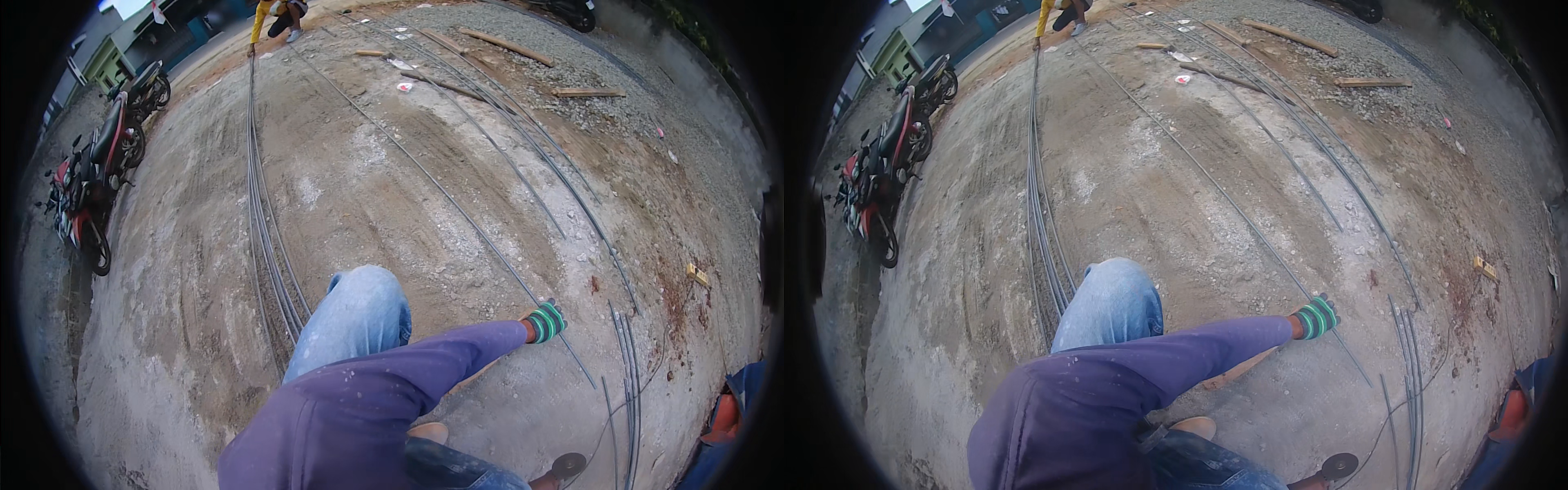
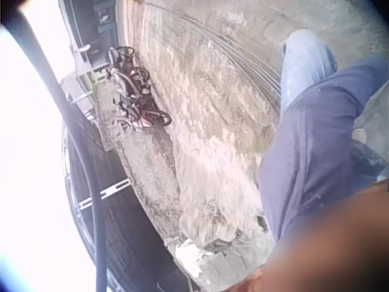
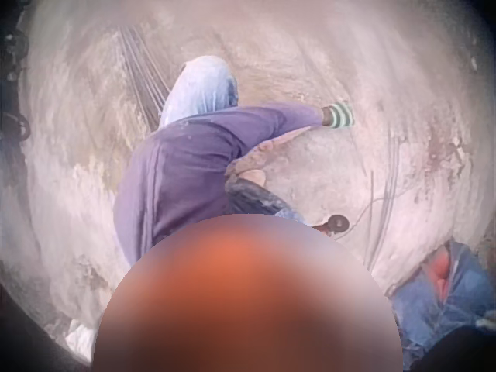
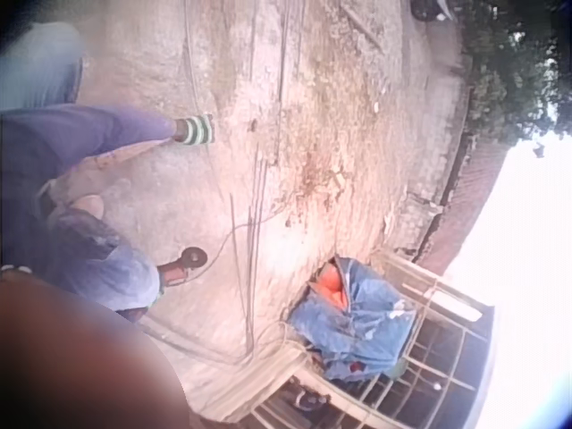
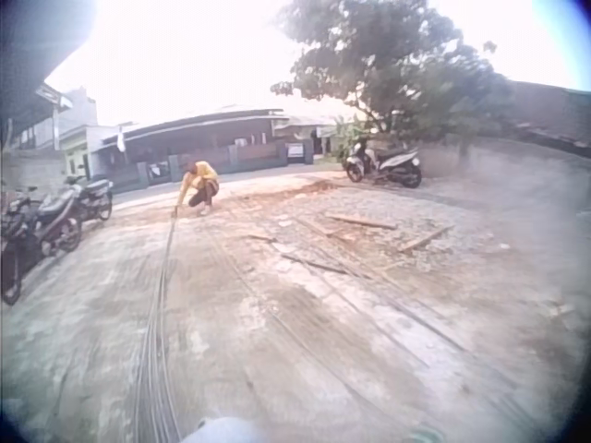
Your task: The person uses an angle grinder to cut several metal rods laid on the ground. They reposition the rods between cuts and continue cutting until the end of the clip.
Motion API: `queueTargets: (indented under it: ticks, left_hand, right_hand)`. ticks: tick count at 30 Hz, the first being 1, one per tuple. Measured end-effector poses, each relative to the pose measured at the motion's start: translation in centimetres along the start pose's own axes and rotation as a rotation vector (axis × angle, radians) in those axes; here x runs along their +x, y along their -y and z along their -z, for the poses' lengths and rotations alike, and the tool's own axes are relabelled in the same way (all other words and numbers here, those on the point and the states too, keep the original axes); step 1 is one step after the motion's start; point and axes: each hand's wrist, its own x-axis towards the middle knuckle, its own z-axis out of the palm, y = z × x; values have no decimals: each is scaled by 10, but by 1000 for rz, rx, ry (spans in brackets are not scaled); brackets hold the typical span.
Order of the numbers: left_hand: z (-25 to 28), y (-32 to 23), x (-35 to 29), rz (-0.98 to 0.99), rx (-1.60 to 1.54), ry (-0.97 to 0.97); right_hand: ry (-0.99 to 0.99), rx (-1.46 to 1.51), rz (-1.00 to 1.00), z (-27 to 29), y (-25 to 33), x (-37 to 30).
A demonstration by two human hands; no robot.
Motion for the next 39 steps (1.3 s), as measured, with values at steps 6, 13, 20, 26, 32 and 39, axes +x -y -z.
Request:
queueTargets:
  ticks: [6,13,20,26,32,39]
  left_hand:
    - [13,0,-2,2,-91,207]
    - [110,25,-68,163,-345,252]
    - [331,152,-330,633,-106,700]
    - [502,125,-561,1085,-103,826]
    - [471,31,-696,1074,-333,784]
    - [468,-119,-822,1146,-674,677]
  right_hand:
    - [10,-50,-43,-17,17,-11]
    - [-10,-126,-103,73,62,-89]
    - [206,152,-372,136,195,-252]
    - [59,-4,-169,136,248,-351]
    - [45,126,-87,170,247,-418]
    - [-48,135,160,212,288,-497]
